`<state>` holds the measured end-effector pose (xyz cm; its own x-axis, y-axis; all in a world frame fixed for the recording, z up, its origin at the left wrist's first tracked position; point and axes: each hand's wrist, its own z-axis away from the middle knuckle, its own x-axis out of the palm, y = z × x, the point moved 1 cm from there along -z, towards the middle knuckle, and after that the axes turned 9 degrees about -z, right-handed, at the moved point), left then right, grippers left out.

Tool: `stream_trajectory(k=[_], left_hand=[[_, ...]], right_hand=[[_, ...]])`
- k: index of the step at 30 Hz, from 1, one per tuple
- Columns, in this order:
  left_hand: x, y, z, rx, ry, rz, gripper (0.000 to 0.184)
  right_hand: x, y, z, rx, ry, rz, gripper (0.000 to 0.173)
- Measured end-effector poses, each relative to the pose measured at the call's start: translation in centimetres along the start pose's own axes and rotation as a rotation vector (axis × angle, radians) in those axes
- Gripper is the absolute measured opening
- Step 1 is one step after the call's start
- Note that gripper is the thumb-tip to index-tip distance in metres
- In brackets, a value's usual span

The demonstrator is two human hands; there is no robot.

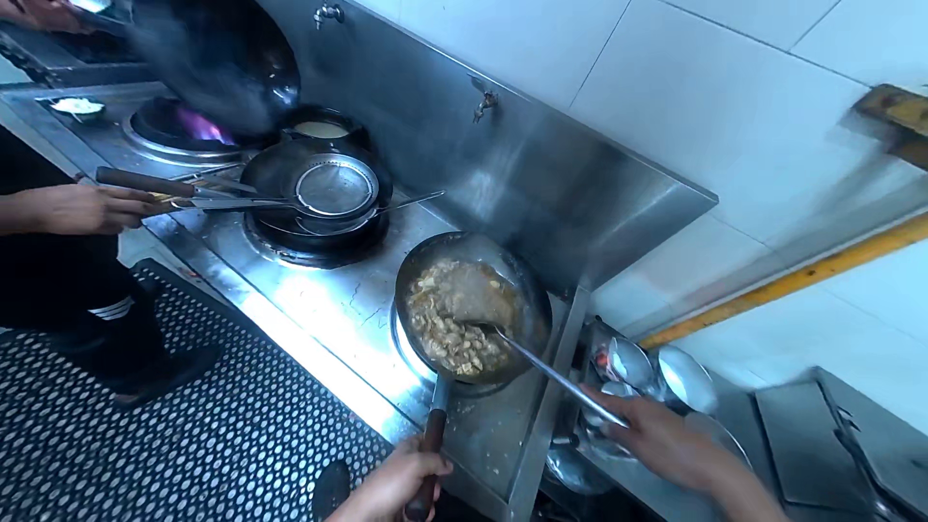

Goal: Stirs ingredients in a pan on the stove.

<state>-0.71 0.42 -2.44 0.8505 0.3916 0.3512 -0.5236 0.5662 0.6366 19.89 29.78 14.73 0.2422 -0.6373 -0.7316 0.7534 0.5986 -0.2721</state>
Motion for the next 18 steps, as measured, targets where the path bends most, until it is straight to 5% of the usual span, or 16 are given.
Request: stream_trajectory(k=[9,18], left_hand=[[0.1,0.0,0.0,-0.011,0.007,0.013,0.047],[0.2,0.1,0.3,-0.016,0.017,-0.006,0.049]], right_hand=[[-5.8,0.0,6.7,0.095,-0.009,0.338,0.056],[0.8,-1.8,1.7,0.033,-0.045,0.038,0.058]])
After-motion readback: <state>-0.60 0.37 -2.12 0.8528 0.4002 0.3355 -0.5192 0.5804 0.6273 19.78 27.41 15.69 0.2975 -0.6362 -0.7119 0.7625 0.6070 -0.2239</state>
